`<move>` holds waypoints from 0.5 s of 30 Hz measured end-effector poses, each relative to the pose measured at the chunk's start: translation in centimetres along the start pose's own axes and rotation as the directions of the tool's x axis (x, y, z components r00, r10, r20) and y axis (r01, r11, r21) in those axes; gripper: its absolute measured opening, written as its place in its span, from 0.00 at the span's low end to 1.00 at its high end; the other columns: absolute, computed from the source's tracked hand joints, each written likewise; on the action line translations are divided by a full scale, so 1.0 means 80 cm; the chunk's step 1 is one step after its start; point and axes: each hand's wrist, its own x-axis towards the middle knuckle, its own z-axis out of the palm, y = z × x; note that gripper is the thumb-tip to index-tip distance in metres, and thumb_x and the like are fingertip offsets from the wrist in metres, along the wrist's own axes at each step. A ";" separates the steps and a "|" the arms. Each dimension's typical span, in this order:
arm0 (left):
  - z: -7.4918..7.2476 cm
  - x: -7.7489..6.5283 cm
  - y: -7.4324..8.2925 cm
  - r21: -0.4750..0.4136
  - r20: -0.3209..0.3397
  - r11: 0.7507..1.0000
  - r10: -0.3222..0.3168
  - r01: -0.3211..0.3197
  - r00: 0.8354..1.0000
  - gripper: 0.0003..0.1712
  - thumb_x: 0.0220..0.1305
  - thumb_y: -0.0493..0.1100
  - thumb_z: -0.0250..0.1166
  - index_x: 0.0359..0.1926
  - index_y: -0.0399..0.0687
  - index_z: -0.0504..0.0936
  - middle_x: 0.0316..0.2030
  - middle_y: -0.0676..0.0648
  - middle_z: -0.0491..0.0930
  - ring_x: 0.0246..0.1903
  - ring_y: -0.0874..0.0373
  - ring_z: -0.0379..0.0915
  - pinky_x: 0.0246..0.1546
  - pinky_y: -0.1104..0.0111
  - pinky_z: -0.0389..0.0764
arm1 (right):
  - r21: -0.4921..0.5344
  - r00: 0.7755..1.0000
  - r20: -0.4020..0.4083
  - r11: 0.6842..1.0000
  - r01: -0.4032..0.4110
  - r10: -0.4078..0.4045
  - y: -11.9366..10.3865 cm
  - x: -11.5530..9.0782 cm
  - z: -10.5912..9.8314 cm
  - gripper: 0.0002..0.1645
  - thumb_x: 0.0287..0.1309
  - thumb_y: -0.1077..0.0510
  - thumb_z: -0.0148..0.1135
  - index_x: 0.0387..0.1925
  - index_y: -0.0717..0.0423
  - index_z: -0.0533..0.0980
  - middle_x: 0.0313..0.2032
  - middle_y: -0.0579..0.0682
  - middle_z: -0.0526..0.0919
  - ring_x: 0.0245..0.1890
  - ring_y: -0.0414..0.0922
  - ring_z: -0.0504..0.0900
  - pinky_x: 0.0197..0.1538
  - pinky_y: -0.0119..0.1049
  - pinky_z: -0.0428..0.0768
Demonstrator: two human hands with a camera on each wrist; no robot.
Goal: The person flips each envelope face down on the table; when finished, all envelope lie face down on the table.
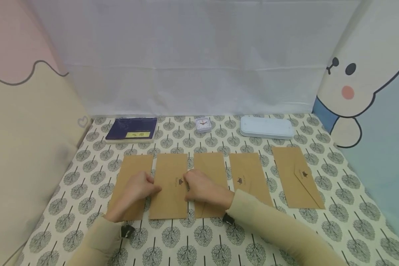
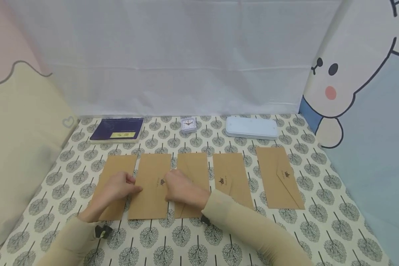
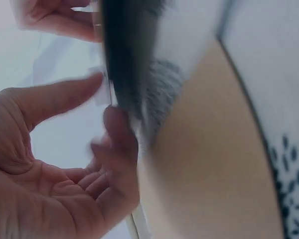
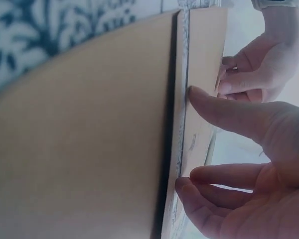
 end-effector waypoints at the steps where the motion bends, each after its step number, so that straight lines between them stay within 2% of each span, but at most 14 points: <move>1: -0.002 -0.001 -0.001 -0.034 0.005 0.999 0.003 -0.003 1.000 0.13 0.50 0.40 0.71 0.22 0.39 0.76 0.18 0.50 0.70 0.19 0.60 0.65 0.19 0.71 0.67 | 0.002 1.000 -0.001 1.000 -0.003 0.003 0.000 0.000 0.000 0.21 0.30 0.62 0.78 0.25 0.55 0.72 0.25 0.46 0.72 0.25 0.42 0.71 0.25 0.30 0.73; 3: -0.006 -0.003 -0.003 -0.092 0.005 0.996 0.020 -0.019 1.000 0.09 0.52 0.35 0.68 0.32 0.35 0.78 0.25 0.47 0.75 0.25 0.56 0.71 0.25 0.67 0.74 | 0.014 1.000 -0.001 1.000 -0.009 0.009 0.000 0.000 -0.001 0.21 0.33 0.60 0.79 0.25 0.55 0.72 0.24 0.46 0.72 0.24 0.41 0.72 0.24 0.30 0.73; 4: -0.008 -0.005 -0.004 -0.122 0.002 0.992 0.028 -0.027 1.000 0.10 0.53 0.34 0.66 0.37 0.33 0.79 0.29 0.46 0.77 0.29 0.55 0.73 0.29 0.65 0.77 | 0.025 1.000 0.001 1.000 -0.010 0.010 0.000 0.000 -0.001 0.20 0.35 0.58 0.79 0.24 0.54 0.72 0.23 0.46 0.72 0.23 0.41 0.72 0.24 0.30 0.73; 8: -0.015 -0.011 -0.003 -0.279 0.000 0.957 0.082 -0.079 0.997 0.11 0.59 0.31 0.61 0.42 0.28 0.77 0.30 0.44 0.80 0.28 0.52 0.77 0.32 0.62 0.79 | 0.058 1.000 -0.014 0.998 0.023 -0.022 -0.001 -0.002 -0.002 0.20 0.43 0.47 0.76 0.25 0.52 0.73 0.20 0.45 0.72 0.18 0.39 0.70 0.20 0.30 0.72; 12: -0.018 -0.016 -0.001 -0.457 0.010 0.883 0.124 -0.106 0.992 0.17 0.61 0.30 0.60 0.51 0.27 0.74 0.33 0.41 0.80 0.28 0.50 0.79 0.35 0.59 0.81 | 0.107 0.996 -0.032 0.991 0.082 -0.079 0.000 -0.002 -0.001 0.21 0.49 0.41 0.71 0.32 0.51 0.76 0.17 0.43 0.71 0.15 0.37 0.67 0.17 0.31 0.68; 15: -0.015 -0.016 0.000 -0.584 0.052 0.806 0.155 -0.096 0.986 0.24 0.63 0.30 0.59 0.60 0.30 0.68 0.38 0.37 0.79 0.32 0.48 0.79 0.38 0.58 0.81 | 0.183 0.995 -0.032 0.978 0.100 -0.096 0.001 -0.003 -0.003 0.25 0.54 0.39 0.66 0.42 0.54 0.77 0.19 0.44 0.73 0.16 0.37 0.69 0.19 0.31 0.70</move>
